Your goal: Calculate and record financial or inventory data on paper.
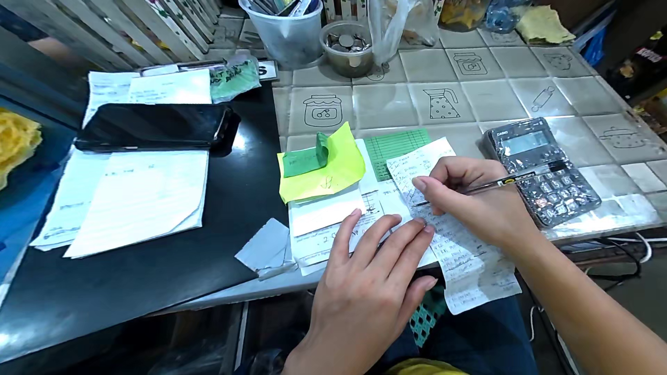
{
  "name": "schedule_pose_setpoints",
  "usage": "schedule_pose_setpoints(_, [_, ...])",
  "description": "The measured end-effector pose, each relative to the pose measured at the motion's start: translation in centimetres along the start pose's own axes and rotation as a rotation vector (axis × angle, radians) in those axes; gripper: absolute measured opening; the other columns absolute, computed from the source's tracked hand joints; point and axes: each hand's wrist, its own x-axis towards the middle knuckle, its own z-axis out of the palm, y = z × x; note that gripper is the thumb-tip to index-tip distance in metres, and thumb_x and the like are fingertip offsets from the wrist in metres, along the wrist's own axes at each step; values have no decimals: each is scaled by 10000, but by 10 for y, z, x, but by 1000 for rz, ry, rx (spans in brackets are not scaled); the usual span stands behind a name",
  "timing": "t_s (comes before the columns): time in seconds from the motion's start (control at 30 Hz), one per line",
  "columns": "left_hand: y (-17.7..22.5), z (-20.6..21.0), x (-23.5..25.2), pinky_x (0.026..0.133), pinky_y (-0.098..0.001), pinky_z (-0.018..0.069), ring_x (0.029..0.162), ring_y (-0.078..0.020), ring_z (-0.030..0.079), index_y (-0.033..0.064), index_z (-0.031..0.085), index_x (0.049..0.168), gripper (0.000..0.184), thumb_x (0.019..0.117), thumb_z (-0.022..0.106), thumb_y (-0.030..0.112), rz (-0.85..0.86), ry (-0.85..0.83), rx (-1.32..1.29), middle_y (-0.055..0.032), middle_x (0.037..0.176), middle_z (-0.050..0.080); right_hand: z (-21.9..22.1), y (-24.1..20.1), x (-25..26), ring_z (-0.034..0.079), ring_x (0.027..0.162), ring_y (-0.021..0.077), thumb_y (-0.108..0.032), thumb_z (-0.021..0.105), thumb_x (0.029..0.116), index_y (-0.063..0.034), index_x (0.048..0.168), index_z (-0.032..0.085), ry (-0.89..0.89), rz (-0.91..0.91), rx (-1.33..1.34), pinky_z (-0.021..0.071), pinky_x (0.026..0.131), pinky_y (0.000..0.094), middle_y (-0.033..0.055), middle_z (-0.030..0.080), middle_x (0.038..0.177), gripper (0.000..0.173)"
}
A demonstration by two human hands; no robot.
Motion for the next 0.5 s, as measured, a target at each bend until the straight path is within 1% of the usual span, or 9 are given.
schedule_pose_setpoints(0.13, [0, 0, 0, 1206, -560, 262, 1385, -174, 508, 248, 663, 1365, 453, 1039, 472, 498, -4, 2, 1, 82, 1412, 630, 1, 0, -1, 584, 547, -5, -192, 667, 991, -111, 794, 680, 4, -17, -31, 464, 472, 143, -60, 631, 639, 213])
schedule_pose_setpoints(0.17, [0, 0, 0, 1205, -559, 265, 1383, -174, 510, 249, 664, 1364, 452, 1038, 473, 497, -4, 2, 0, 82, 1409, 632, 1, -1, -1, 574, 542, -9, -187, 660, 990, -113, 789, 679, 34, -21, -58, 454, 465, 144, -63, 618, 632, 214])
schedule_pose_setpoints(0.23, [0, 0, 0, 1210, -562, 261, 1385, -172, 509, 252, 660, 1373, 453, 1039, 474, 495, -7, -3, -3, 82, 1412, 631, 1, 0, 0, 544, 537, -16, -175, 637, 983, -124, 777, 655, 150, -28, -132, 422, 461, 153, -74, 585, 627, 214])
schedule_pose_setpoints(0.27, [0, 0, 0, 1210, -563, 261, 1386, -173, 509, 252, 656, 1378, 454, 1038, 478, 494, -8, -5, -5, 82, 1415, 629, -1, 1, 1, 550, 546, -16, -169, 633, 987, -125, 779, 647, 207, -23, -131, 435, 474, 154, -77, 587, 635, 213])
schedule_pose_setpoints(0.37, [1, -1, 0, 1204, -570, 270, 1386, -179, 512, 251, 648, 1387, 459, 1037, 479, 496, -10, -10, 1, 75, 1417, 627, -11, -1, 4, 562, 552, -7, -142, 614, 1017, -131, 785, 612, 304, 28, 37, 460, 495, 140, -77, 601, 649, 232])
schedule_pose_setpoints(0.43, [1, 0, 1, 1205, -574, 270, 1390, -183, 508, 253, 641, 1394, 471, 1034, 476, 509, -9, -14, 9, 72, 1422, 623, -16, -2, 6, 538, 526, 17, -186, 592, 1046, -130, 812, 617, 335, 76, 180, 431, 466, 153, -54, 612, 663, 242])
schedule_pose_setpoints(0.47, [1, 0, 1, 1206, -576, 268, 1392, -185, 505, 255, 637, 1398, 477, 1033, 474, 515, -7, -16, 11, 70, 1424, 620, -17, -2, 6, 537, 527, 32, -212, 575, 1058, -127, 856, 624, 328, 90, 237, 438, 458, 162, -39, 618, 693, 224])
schedule_pose_setpoints(0.5, [1, 0, 1, 1206, -580, 266, 1392, -190, 504, 260, 636, 1399, 477, 1032, 474, 518, -5, -17, 10, 66, 1426, 619, -19, -3, 6, 551, 548, 44, -232, 553, 1069, -121, 934, 632, 298, 96, 270, 456, 461, 169, -23, 632, 747, 192])
